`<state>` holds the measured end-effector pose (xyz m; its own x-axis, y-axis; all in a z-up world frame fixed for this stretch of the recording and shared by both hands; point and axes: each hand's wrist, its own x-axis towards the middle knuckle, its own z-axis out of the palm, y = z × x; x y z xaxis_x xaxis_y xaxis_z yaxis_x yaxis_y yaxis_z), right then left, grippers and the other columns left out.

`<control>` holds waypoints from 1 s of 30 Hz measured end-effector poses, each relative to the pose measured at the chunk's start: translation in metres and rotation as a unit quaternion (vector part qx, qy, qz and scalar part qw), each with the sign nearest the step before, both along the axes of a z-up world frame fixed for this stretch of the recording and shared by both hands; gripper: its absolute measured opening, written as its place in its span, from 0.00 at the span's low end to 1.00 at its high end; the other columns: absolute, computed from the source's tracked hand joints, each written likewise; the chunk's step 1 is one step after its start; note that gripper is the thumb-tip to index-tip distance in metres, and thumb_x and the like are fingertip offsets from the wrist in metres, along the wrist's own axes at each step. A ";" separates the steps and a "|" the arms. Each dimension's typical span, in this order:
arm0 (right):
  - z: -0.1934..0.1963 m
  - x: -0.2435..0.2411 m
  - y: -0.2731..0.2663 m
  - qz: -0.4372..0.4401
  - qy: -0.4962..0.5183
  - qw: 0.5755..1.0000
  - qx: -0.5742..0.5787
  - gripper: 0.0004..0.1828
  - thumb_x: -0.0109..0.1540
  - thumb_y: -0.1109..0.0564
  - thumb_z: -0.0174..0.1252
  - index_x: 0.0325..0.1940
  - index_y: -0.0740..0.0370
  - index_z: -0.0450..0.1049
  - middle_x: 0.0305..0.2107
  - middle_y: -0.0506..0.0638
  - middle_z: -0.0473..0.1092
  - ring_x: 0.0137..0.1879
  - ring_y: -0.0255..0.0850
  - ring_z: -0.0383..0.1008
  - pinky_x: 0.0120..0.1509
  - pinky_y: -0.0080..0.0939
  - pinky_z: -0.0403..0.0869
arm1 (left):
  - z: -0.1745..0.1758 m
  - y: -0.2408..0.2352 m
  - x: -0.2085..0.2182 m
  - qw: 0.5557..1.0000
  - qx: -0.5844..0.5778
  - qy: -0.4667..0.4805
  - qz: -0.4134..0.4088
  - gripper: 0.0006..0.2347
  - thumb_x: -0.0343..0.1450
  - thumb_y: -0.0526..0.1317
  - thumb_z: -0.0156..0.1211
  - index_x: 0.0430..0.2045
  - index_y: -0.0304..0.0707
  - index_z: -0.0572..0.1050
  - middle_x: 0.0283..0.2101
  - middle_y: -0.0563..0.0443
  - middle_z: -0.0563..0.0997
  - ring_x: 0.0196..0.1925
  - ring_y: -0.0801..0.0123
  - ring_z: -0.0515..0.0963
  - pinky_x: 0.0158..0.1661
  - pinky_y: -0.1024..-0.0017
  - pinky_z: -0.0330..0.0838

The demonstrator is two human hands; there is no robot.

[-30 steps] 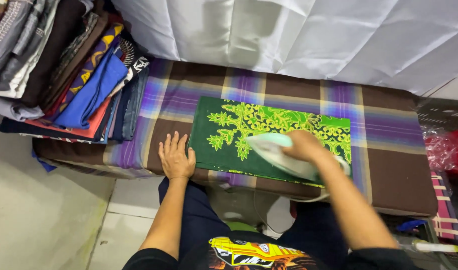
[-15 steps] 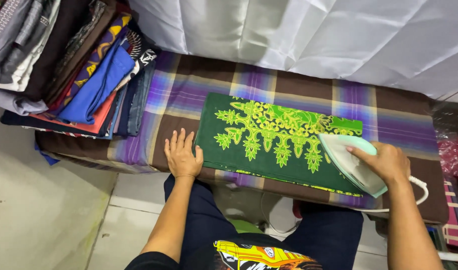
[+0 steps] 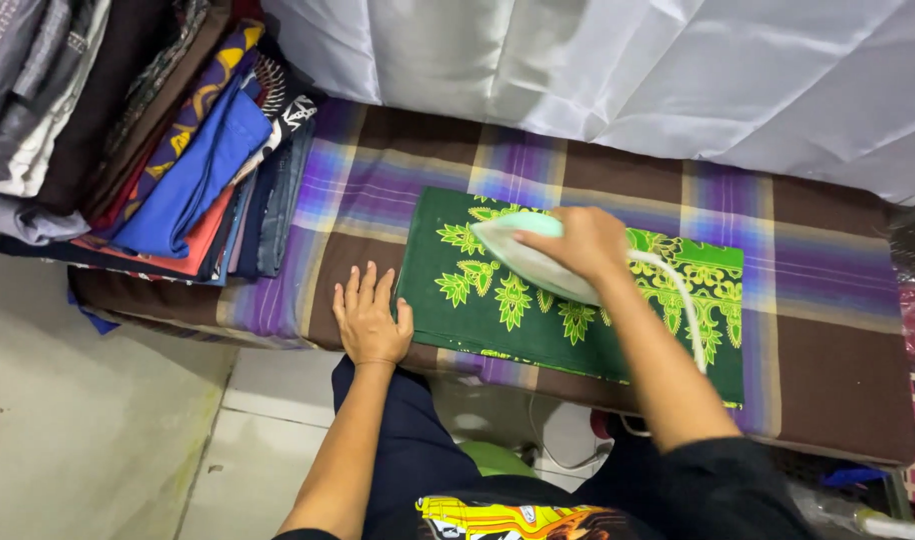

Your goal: The person irons a green patterned fabric on a striped ironing board using a white electric iron. They smooth the fabric with their hands, move the iron back and forth across the surface, and flip the fabric over to iron the other side.

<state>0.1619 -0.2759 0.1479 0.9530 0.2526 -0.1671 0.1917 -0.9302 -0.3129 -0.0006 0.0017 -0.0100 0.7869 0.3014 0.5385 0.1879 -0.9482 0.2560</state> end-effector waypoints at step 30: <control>-0.017 -0.030 -0.264 -0.313 0.053 0.935 -0.159 0.54 0.60 0.08 0.49 0.27 0.67 0.78 0.39 0.68 0.80 0.46 0.66 0.78 0.44 0.58 0.70 | 0.013 -0.002 -0.002 0.999 -0.027 -0.017 -0.042 0.20 0.64 0.43 0.56 0.51 0.43 0.81 0.62 0.42 0.78 0.67 0.46 0.71 0.68 0.45 0.56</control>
<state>0.1323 -0.5396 0.1307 0.8714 -0.4274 -0.2408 -0.4375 -0.8991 0.0127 -0.0029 0.0001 0.0035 0.7925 0.2635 0.5500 0.0983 -0.9452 0.3112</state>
